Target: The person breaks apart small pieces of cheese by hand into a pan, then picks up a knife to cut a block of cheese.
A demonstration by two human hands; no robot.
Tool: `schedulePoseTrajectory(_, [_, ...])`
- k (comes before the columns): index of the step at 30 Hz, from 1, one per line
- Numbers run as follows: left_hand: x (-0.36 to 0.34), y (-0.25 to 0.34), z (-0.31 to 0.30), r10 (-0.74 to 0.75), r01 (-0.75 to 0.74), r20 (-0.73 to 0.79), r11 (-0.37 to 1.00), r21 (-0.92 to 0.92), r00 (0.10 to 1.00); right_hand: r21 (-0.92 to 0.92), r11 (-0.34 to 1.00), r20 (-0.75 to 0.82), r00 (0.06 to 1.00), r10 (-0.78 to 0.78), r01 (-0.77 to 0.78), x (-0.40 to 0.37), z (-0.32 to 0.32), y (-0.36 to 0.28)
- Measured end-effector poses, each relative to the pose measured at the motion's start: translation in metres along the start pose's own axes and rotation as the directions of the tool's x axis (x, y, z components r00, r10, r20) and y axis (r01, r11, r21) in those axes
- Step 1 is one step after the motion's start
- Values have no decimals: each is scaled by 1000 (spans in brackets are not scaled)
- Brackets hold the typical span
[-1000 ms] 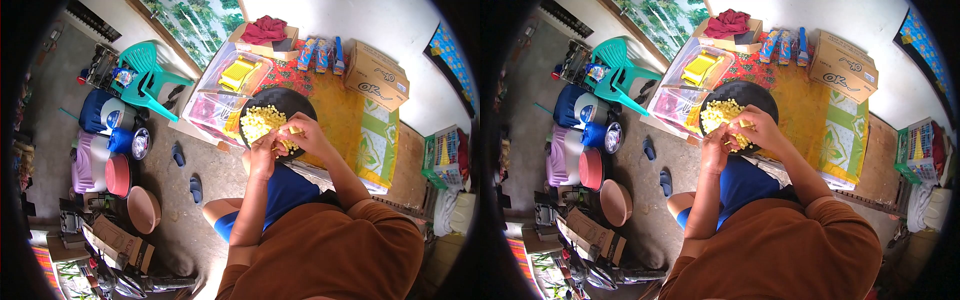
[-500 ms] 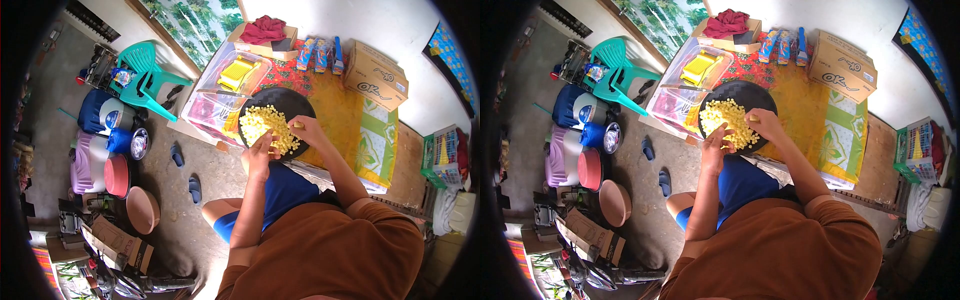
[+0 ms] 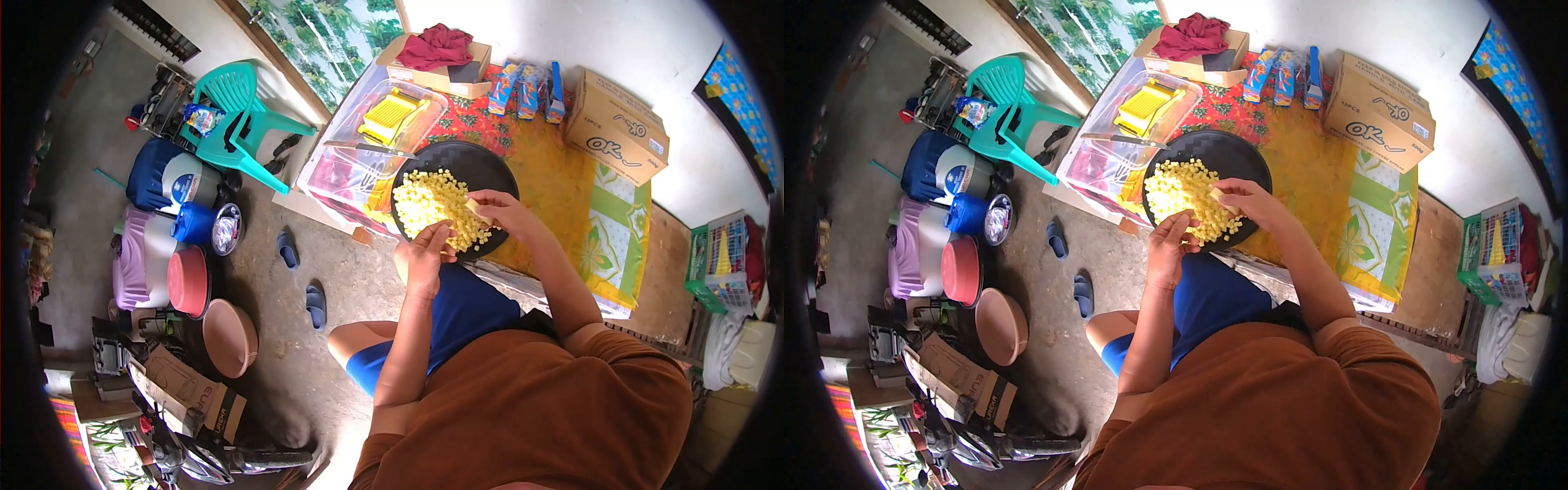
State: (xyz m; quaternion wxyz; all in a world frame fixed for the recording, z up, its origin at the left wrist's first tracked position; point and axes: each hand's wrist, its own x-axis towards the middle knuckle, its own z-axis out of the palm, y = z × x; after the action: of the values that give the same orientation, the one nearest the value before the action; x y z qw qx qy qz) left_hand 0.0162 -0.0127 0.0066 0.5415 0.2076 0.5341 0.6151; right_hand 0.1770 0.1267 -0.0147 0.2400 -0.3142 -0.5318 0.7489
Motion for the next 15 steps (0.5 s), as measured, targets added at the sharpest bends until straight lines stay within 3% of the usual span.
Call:
schedulePoseTrajectory(2, [1,0,1,26,-26,-8,1000,-3,1000,-57,998,90,996,11,-6,-5,6,-14])
schedulePoseTrajectory(8, [-6,12,13,157,-157,-15,988,-4,988,-156,982,172,982,-77,105,-19,33,-45])
schedulePoseTrajectory(13, [-9,18,18,250,-250,6,968,-17,968,-32,988,162,976,-143,151,-22,48,-44])
schedulePoseTrajectory(15, [-6,15,14,205,-205,-21,978,-25,979,41,995,167,981,-99,93,-23,48,-44])
